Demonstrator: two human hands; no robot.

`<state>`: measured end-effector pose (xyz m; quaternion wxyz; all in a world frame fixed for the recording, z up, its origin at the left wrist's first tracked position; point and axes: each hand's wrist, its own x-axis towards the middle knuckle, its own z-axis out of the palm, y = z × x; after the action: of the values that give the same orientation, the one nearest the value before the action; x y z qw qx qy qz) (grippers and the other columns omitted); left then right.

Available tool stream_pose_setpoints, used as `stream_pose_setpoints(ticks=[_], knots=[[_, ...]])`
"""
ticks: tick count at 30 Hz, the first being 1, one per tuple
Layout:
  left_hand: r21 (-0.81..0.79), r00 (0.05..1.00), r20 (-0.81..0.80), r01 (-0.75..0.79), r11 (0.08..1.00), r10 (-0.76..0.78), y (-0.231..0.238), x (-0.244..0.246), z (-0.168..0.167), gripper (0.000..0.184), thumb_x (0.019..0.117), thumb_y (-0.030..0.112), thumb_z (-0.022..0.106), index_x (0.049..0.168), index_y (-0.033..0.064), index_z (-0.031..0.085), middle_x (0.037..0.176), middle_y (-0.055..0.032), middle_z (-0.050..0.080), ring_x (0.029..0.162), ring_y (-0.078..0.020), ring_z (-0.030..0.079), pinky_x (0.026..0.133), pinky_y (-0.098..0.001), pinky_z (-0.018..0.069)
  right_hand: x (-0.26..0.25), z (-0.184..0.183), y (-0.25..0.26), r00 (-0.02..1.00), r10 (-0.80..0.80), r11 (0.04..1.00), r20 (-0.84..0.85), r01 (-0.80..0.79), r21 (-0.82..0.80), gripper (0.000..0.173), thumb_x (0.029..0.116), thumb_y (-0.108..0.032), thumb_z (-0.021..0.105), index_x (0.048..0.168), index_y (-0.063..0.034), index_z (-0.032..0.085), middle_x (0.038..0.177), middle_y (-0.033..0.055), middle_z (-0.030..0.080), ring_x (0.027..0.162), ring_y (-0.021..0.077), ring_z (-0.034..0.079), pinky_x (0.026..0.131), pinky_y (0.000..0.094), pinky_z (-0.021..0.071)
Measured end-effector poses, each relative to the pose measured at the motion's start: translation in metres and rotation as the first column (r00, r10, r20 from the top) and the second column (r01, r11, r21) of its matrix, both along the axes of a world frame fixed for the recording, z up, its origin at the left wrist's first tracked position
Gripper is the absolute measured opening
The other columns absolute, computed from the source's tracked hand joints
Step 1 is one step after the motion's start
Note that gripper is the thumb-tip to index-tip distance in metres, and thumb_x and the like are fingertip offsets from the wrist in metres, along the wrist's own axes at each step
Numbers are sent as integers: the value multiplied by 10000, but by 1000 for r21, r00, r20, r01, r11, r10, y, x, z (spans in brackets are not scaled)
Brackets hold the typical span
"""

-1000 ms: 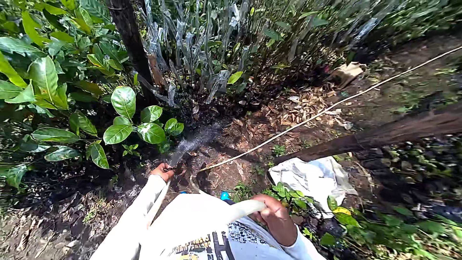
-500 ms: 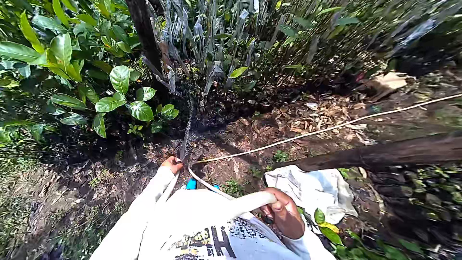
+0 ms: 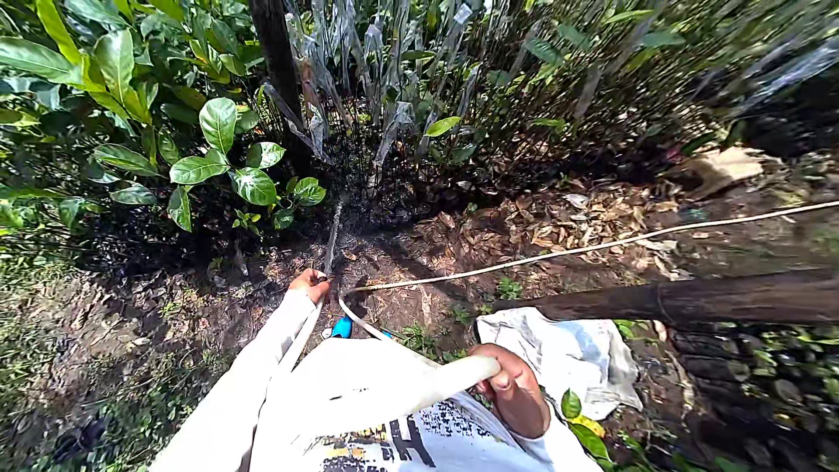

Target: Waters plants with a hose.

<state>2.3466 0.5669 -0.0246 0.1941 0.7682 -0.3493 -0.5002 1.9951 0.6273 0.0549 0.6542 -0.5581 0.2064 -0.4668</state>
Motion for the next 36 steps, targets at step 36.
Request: stream_pose_setpoints(ticks=[36], knots=[[-108,983,185,11,994,9,-93,-36,12,355,959,184,699,1270,30,624,1112,-220,695,1024,-351,678,945,-550,516,-36,-10,-3,971,-232,970,-50,235,65,300,996,-514,571,1009,-255,722,714,-161,631,599,-89,542,559,84,440]])
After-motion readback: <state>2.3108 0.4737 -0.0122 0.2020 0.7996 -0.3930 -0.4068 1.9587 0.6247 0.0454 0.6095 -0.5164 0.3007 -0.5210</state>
